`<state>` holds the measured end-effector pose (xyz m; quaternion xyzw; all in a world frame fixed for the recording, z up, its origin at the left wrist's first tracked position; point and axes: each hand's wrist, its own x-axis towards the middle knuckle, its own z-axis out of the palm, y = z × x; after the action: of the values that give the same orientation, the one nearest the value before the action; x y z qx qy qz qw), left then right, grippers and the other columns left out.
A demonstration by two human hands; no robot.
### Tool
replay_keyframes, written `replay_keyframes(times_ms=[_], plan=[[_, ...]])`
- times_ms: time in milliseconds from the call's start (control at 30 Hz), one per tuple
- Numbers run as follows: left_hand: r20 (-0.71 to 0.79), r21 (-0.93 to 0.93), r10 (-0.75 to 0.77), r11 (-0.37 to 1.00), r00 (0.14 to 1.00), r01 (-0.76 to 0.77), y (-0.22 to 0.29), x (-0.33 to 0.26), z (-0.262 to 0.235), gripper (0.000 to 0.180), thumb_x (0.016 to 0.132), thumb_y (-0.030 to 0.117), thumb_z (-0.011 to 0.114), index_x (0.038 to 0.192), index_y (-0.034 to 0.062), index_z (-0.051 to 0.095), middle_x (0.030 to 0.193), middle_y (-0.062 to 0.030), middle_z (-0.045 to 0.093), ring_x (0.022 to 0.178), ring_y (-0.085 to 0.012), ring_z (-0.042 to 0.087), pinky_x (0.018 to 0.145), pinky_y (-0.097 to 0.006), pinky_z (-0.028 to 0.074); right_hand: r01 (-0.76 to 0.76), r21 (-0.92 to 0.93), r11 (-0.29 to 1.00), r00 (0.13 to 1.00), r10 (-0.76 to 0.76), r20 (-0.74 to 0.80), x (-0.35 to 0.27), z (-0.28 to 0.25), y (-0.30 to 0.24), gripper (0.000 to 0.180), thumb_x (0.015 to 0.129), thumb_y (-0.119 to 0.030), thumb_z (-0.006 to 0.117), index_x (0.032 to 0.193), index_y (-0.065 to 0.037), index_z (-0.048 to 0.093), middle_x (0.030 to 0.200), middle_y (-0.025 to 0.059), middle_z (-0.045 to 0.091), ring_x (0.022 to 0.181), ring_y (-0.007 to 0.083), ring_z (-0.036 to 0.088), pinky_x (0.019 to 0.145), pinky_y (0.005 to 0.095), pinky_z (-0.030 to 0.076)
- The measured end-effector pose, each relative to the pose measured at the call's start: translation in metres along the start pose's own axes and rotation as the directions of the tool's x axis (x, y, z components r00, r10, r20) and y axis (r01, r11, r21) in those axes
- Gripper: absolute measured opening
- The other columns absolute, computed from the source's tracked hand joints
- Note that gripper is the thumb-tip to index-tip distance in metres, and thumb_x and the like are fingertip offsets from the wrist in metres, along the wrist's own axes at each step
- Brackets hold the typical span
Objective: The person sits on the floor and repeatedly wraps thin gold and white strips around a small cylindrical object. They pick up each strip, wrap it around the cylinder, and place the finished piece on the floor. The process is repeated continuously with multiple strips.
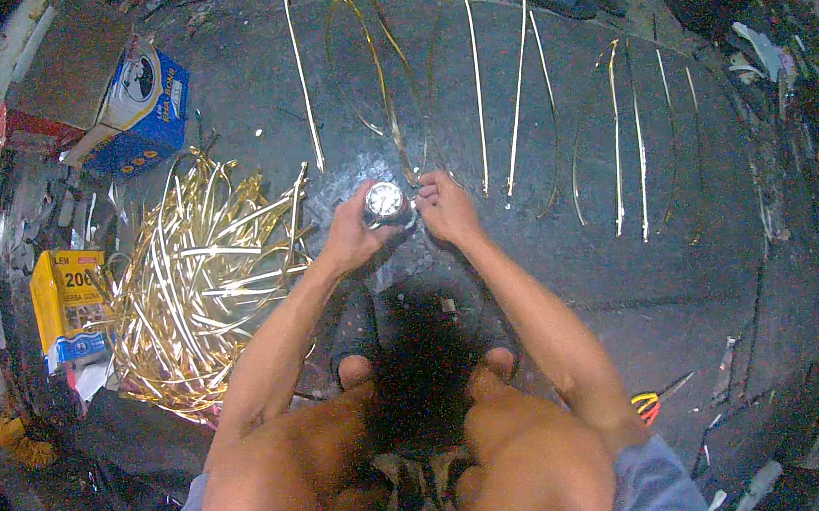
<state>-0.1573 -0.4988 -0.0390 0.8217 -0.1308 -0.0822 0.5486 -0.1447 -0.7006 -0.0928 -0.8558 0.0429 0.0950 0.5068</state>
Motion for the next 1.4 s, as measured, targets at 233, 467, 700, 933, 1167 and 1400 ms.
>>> replay_keyframes(times_ms=[233, 467, 700, 933, 1167, 1400], plan=[[0.057, 0.068, -0.030, 0.997, 0.998, 0.026, 0.005, 0.005, -0.001, 0.073, 0.072, 0.010, 0.086, 0.136, -0.0019, 0.051, 0.113, -0.0197, 0.073, 0.107, -0.0314, 0.072, 0.092, -0.039, 0.055, -0.292, 0.024, 0.956, 0.952, 0.293, -0.085, 0.029, 0.012, 0.017, 0.029, 0.071, -0.013, 0.085, 0.089, -0.002, 0.066, 0.081, 0.0109, 0.071, 0.069, 0.0239, 0.069, 0.066, 0.0367, 0.054], [-0.007, 0.086, 0.011, 0.996, 1.000, -0.010, 0.005, 0.000, -0.003, 0.047, 0.077, 0.007, 0.083, 0.116, 0.0045, 0.056, 0.102, -0.0197, 0.072, 0.103, -0.0382, 0.070, 0.086, -0.043, 0.054, -0.378, 0.584, 0.718, 0.893, 0.449, 0.026, 0.001, -0.082, -0.064, 0.054, 0.077, 0.000, 0.085, 0.118, 0.007, 0.051, 0.079, 0.0089, 0.063, 0.062, 0.0169, 0.060, 0.051, 0.0296, 0.047], [0.032, 0.062, 0.032, 0.998, 0.999, -0.034, -0.004, 0.001, -0.004, 0.048, 0.077, 0.006, 0.082, 0.116, 0.0043, 0.056, 0.106, -0.0198, 0.072, 0.107, -0.0379, 0.070, 0.089, -0.042, 0.054, 0.068, 0.938, 0.338, 0.989, 0.102, -0.109, -0.054, -0.255, -0.172, 0.011, 0.093, 0.003, 0.063, 0.104, 0.006, 0.060, 0.090, 0.0066, 0.060, 0.065, 0.0067, 0.051, 0.055, 0.0173, 0.042], [0.028, 0.177, -0.023, 0.984, 0.999, 0.018, 0.013, 0.005, -0.002, 0.053, 0.076, 0.008, 0.084, 0.121, 0.0039, 0.057, 0.109, -0.0196, 0.072, 0.109, -0.0362, 0.069, 0.092, -0.041, 0.054, 0.263, 0.893, 0.366, 0.965, -0.111, -0.238, -0.011, -0.359, -0.209, 0.015, 0.102, -0.002, 0.056, 0.113, 0.009, 0.056, 0.086, 0.0086, 0.056, 0.071, 0.0144, 0.056, 0.061, 0.0221, 0.050], [0.085, 0.262, 0.082, 0.960, 0.993, -0.101, 0.000, 0.001, -0.021, 0.070, 0.067, 0.007, 0.079, 0.134, 0.0064, 0.057, 0.132, -0.0189, 0.060, 0.132, -0.0366, 0.053, 0.112, -0.042, 0.042, 0.576, 0.594, 0.561, 0.767, -0.121, -0.630, 0.099, -0.499, -0.239, 0.017, 0.101, -0.014, 0.063, 0.086, -0.008, 0.065, 0.072, 0.0042, 0.065, 0.060, 0.0122, 0.061, 0.054, 0.0219, 0.051], [-0.496, 0.607, -0.002, 0.714, 0.869, 0.348, -0.061, -0.024, -0.095, 0.029, 0.088, 0.016, 0.066, 0.110, -0.0015, 0.061, 0.105, -0.0223, 0.064, 0.099, -0.0406, 0.063, 0.089, -0.048, 0.049, 0.840, 0.467, 0.276, 0.491, -0.022, -0.871, -0.002, -0.559, -0.076, 0.020, 0.102, -0.003, 0.056, 0.115, 0.010, 0.062, 0.103, 0.0143, 0.065, 0.088, 0.0187, 0.064, 0.077, 0.0244, 0.059]])
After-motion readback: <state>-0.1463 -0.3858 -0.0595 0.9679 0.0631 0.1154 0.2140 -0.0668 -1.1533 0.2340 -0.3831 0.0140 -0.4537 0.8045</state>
